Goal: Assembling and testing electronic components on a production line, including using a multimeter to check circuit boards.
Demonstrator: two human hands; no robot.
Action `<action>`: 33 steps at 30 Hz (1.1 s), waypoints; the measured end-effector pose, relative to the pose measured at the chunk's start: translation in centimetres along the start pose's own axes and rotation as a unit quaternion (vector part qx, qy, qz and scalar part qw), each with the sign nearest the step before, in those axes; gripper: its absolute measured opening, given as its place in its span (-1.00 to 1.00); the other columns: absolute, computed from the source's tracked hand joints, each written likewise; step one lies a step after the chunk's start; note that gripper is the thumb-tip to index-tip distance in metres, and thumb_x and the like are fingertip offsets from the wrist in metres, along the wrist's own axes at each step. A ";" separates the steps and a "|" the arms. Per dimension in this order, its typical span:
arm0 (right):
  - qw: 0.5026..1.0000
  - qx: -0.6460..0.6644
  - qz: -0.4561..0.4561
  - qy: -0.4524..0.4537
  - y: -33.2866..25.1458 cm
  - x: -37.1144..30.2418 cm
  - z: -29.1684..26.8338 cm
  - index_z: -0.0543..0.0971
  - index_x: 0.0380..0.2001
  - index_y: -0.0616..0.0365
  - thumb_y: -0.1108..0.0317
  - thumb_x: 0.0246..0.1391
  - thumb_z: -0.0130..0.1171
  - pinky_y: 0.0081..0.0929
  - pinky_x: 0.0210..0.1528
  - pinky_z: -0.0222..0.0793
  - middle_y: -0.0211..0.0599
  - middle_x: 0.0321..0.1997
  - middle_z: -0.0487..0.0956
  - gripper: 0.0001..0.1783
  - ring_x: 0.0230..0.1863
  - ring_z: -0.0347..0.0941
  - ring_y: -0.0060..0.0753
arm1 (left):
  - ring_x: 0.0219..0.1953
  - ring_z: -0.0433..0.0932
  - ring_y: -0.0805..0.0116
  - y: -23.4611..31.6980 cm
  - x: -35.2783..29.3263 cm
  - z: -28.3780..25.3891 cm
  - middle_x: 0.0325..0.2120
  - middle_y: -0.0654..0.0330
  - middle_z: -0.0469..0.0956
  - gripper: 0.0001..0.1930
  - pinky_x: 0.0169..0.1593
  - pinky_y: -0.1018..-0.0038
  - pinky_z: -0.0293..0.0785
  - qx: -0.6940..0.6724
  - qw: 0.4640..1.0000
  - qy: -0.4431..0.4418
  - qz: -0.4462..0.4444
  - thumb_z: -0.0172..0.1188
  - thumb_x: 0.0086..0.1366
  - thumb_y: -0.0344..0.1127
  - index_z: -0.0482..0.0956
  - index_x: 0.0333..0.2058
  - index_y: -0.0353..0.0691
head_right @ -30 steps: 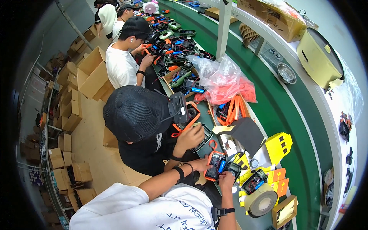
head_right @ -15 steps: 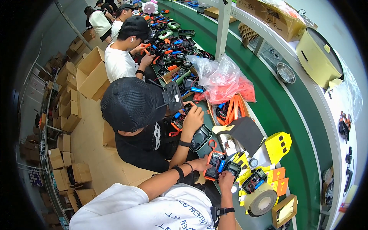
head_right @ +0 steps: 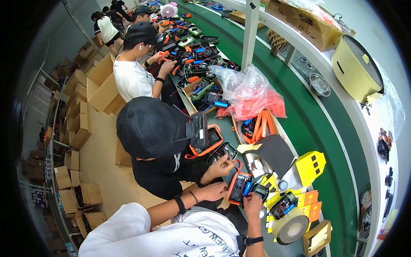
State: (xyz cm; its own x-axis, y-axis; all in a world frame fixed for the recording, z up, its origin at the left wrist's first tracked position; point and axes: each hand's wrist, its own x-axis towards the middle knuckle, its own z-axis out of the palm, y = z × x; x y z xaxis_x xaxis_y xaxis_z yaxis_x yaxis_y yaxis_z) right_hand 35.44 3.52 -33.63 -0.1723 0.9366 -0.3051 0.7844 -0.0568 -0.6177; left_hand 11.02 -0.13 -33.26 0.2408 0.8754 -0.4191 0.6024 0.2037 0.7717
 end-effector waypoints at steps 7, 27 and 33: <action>0.999 0.007 0.022 -0.030 -1.8 0.0 0.0 0.65 -0.25 0.23 0.37 -0.02 0.36 -0.21 -0.17 0.54 -0.12 -0.43 0.69 -0.75 -0.35 0.65 -0.08 | -0.16 0.62 0.07 -3.6 -3.0 0.2 -0.27 -0.06 0.62 -0.58 -0.09 0.26 0.49 -0.076 0.996 -0.031 -0.015 0.06 0.44 -0.13 0.39 0.04 -0.41; 0.947 0.298 0.020 -0.119 -7.8 3.0 -1.5 0.57 -0.10 0.30 0.24 0.30 0.16 -0.56 -0.33 0.51 -0.32 -0.34 0.65 -0.69 -0.40 0.57 -0.56 | -0.26 0.61 0.42 0.4 -6.4 -7.4 -0.35 0.19 0.63 -0.80 -0.14 0.47 0.54 -0.210 0.976 0.058 -0.013 0.19 0.39 -0.28 0.54 -0.17 -0.32; 0.891 0.413 0.078 -0.173 -11.5 12.8 4.0 0.52 -0.06 0.28 -0.07 0.39 -0.05 -0.48 -0.27 0.53 -0.27 -0.20 0.61 -0.46 -0.28 0.56 -0.49 | -0.25 0.63 0.42 0.9 -8.6 -5.2 -0.35 0.23 0.62 -0.82 -0.15 0.46 0.52 -0.199 0.980 0.012 -0.021 0.14 0.40 -0.28 0.52 -0.15 -0.27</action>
State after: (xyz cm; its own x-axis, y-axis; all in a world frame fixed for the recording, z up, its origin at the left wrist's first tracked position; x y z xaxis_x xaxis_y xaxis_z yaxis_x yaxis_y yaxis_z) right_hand 21.86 14.84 -33.32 -0.3848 0.7401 -0.5515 0.1345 -0.5462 -0.8268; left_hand 5.49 -5.20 -26.49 0.2005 0.8718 -0.4470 0.2661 0.3907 0.8812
